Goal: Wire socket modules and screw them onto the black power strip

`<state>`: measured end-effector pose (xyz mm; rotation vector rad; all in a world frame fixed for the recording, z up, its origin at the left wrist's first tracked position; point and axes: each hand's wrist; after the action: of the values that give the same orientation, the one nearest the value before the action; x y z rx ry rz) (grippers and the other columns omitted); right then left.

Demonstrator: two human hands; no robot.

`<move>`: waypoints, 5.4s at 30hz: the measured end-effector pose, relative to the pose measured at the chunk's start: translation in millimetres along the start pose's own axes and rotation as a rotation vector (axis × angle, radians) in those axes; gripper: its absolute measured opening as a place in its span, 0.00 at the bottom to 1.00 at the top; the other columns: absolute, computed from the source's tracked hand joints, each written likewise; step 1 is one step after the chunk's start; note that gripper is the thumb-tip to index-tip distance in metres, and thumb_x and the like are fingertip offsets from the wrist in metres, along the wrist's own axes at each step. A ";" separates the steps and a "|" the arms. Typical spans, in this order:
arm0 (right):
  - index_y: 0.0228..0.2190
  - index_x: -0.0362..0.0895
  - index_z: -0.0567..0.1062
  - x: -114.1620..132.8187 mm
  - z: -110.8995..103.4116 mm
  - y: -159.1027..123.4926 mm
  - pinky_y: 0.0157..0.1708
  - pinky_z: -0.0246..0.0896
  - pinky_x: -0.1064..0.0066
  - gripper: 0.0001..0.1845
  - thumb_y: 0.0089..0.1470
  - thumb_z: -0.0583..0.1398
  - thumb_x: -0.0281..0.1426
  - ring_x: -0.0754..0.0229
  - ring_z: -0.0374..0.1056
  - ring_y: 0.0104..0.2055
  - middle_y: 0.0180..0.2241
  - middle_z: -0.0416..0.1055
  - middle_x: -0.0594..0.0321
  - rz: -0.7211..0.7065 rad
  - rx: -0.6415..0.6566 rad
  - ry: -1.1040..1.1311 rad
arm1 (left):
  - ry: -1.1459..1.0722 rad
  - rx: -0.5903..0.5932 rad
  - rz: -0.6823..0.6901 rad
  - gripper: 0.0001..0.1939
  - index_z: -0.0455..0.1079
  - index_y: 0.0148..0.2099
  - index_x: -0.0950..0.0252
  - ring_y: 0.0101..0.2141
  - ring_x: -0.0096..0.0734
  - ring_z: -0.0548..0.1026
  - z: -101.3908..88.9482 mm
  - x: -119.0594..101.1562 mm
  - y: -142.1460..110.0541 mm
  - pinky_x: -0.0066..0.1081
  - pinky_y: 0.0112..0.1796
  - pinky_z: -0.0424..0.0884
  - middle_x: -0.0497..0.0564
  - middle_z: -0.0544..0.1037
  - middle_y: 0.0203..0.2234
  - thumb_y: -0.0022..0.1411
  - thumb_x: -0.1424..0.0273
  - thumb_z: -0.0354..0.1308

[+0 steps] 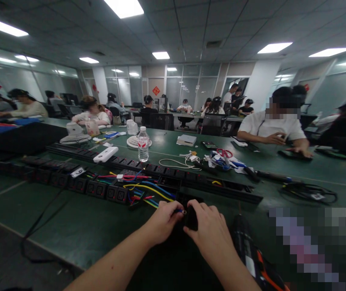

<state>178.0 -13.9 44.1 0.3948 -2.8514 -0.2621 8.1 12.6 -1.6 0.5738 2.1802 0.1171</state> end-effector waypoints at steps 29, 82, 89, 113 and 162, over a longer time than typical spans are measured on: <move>0.39 0.49 0.66 9.4 -2.7 -1.9 0.40 0.59 0.62 0.17 0.47 0.65 0.30 0.50 0.69 0.42 0.39 0.72 0.61 0.003 0.031 0.263 | -0.295 0.067 0.016 0.09 0.69 0.44 0.65 0.38 0.30 0.72 -6.7 5.2 1.9 0.28 0.41 0.67 0.49 0.76 0.37 0.61 0.75 0.53; 0.45 0.52 0.65 0.4 -5.9 -7.3 0.46 0.56 0.60 0.25 0.45 0.63 0.28 0.51 0.65 0.47 0.44 0.71 0.64 0.069 0.046 0.312 | 0.198 0.052 0.050 0.09 0.68 0.41 0.60 0.42 0.31 0.71 -13.3 5.4 -0.9 0.33 0.45 0.58 0.46 0.76 0.39 0.69 0.67 0.47; 0.42 0.50 0.61 6.7 0.5 -3.1 0.45 0.57 0.62 0.21 0.46 0.61 0.26 0.53 0.66 0.45 0.41 0.68 0.62 0.024 0.027 0.389 | 0.054 0.020 -0.022 0.08 0.70 0.39 0.60 0.38 0.32 0.68 -12.4 9.9 -0.2 0.31 0.42 0.59 0.45 0.76 0.34 0.67 0.67 0.49; 0.50 0.47 0.65 -7.1 -5.1 -4.7 0.49 0.59 0.56 0.28 0.48 0.64 0.27 0.49 0.66 0.50 0.49 0.70 0.57 0.052 -0.082 0.114 | 0.106 -0.068 -0.026 0.09 0.69 0.41 0.60 0.38 0.35 0.69 -5.0 8.5 0.3 0.33 0.41 0.61 0.47 0.76 0.34 0.68 0.65 0.47; 0.47 0.36 0.75 6.3 4.6 -0.9 0.45 0.67 0.50 0.37 0.29 0.73 0.22 0.39 0.69 0.46 0.44 0.71 0.44 -0.061 0.233 -0.091 | 0.474 -0.275 -0.265 0.04 0.64 0.35 0.62 0.40 0.41 0.66 -10.0 0.2 -5.7 0.39 0.43 0.59 0.51 0.71 0.35 0.55 0.74 0.52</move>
<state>171.1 -15.9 40.9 0.5286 -2.9721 0.0445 -1.7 8.7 3.0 0.0996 2.6154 0.4393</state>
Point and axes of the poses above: each hand's wrist, its own y-axis towards the middle knuckle, its own z-axis out of the palm, x = y × z
